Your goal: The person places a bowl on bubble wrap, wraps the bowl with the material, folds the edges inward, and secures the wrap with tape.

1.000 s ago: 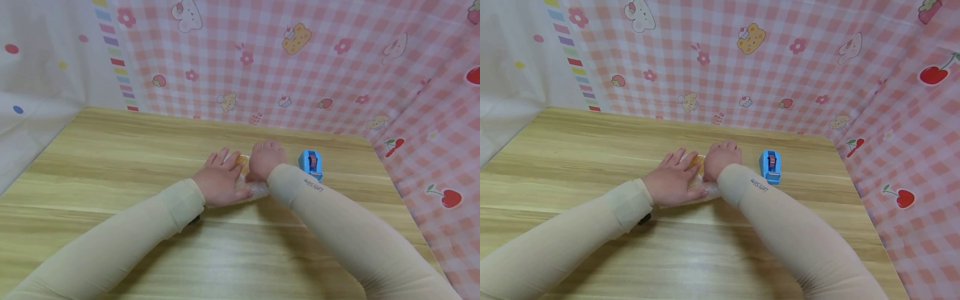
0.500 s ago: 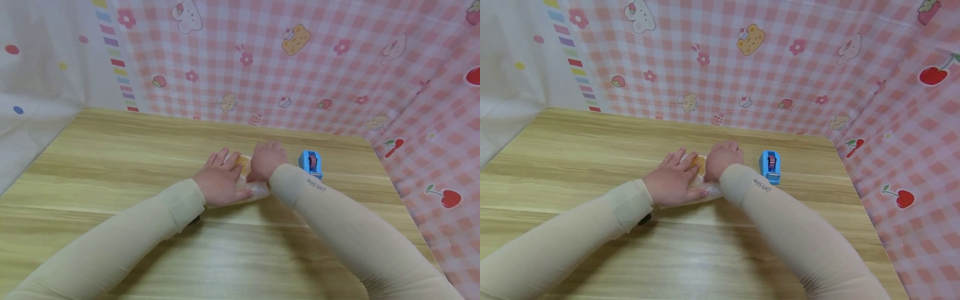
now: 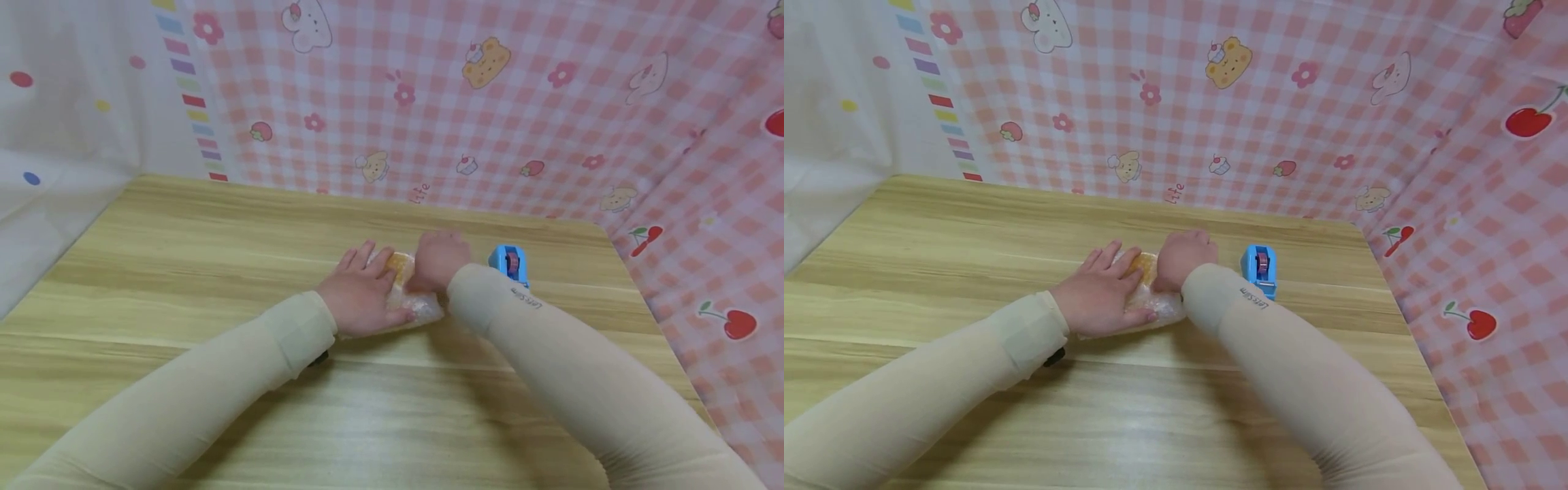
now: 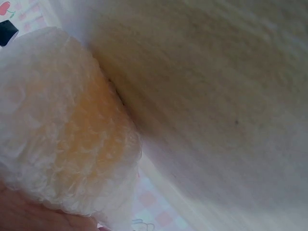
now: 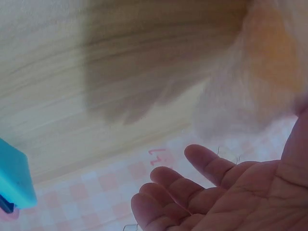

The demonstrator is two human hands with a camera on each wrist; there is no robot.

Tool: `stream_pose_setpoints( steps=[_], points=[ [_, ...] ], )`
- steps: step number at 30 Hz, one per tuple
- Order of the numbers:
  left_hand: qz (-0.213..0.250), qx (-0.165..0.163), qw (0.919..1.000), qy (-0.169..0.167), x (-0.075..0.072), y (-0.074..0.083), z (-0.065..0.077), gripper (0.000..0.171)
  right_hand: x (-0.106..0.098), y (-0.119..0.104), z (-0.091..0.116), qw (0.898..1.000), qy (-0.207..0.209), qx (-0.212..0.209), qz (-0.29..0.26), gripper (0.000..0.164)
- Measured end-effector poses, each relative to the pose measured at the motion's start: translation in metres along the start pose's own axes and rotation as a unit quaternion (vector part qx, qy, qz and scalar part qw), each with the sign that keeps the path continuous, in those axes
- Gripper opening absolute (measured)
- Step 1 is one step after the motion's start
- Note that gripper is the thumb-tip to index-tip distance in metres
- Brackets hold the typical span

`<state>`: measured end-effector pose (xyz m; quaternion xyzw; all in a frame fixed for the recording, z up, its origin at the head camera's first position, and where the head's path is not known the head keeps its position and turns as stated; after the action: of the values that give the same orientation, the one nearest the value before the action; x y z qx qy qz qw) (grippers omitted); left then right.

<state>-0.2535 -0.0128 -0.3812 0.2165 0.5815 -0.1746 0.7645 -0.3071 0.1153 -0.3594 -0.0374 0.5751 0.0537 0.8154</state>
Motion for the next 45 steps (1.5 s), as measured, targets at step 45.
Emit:
stream_pose_setpoints(
  steps=[45],
  points=[
    [0.003,0.000,1.0000,-0.006,0.000,0.002,-0.001,0.096,0.006,-0.006,0.003,1.000,0.015,0.001,0.008,0.078]
  ],
)
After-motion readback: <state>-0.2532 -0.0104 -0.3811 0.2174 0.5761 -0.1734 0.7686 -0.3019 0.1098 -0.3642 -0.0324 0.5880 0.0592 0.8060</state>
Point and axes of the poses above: each hand's wrist, its own z-axis away from the middle knuckle, its own x-axis out of the palm, y = z × x, the point moved 6 cm from there along -z, towards the middle knuckle, and after that the axes turned 1 degree about -y, right-handed, at the moved point
